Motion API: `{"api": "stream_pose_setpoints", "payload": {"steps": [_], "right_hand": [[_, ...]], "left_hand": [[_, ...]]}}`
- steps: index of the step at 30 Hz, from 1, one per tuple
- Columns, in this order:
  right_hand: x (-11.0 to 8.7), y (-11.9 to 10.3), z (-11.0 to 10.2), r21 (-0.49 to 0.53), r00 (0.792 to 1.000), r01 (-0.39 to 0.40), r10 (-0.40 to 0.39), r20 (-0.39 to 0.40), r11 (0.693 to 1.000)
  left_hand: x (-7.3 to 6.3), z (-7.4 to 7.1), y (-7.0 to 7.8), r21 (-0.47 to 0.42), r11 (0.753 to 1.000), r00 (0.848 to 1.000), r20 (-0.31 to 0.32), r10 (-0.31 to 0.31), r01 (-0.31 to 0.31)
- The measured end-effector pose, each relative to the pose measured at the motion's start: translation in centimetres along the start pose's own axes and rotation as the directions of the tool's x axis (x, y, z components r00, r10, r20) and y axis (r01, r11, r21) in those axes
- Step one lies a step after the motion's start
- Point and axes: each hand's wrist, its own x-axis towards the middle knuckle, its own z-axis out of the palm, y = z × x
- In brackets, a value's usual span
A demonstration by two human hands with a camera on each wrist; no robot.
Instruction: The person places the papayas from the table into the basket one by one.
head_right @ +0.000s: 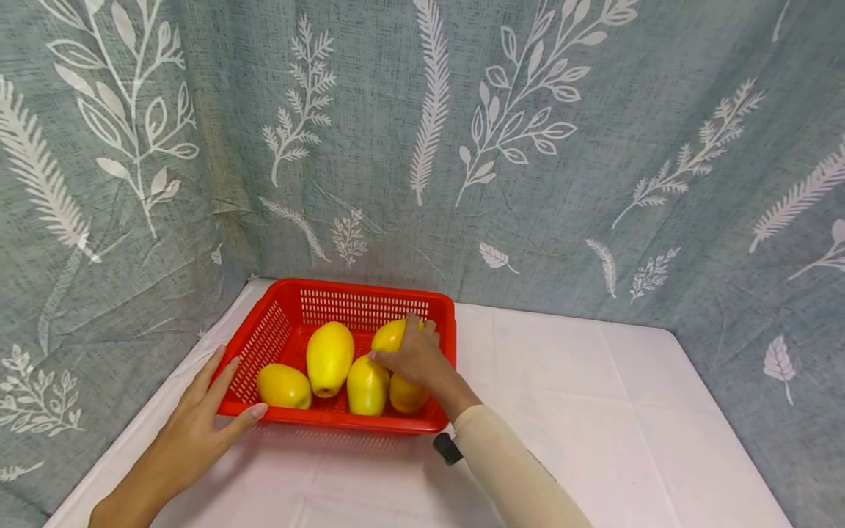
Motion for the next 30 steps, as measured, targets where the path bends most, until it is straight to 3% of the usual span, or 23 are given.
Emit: {"api": "stream_pose_setpoints", "payload": {"steps": [11,30], "right_hand": [[0.28,0.14,0.13,0.004,1.000,-0.003,0.003,0.000,1.000],[0.34,-0.06,0.10,-0.013,1.000,-0.011,0.011,-0.005,1.000]], "left_hand": [[-0.16,0.07,-0.05,0.014,1.000,1.000,-0.016,0.009,-0.009],[0.01,-0.31,0.25,0.004,1.000,1.000,0.011,-0.007,0.007]]}}
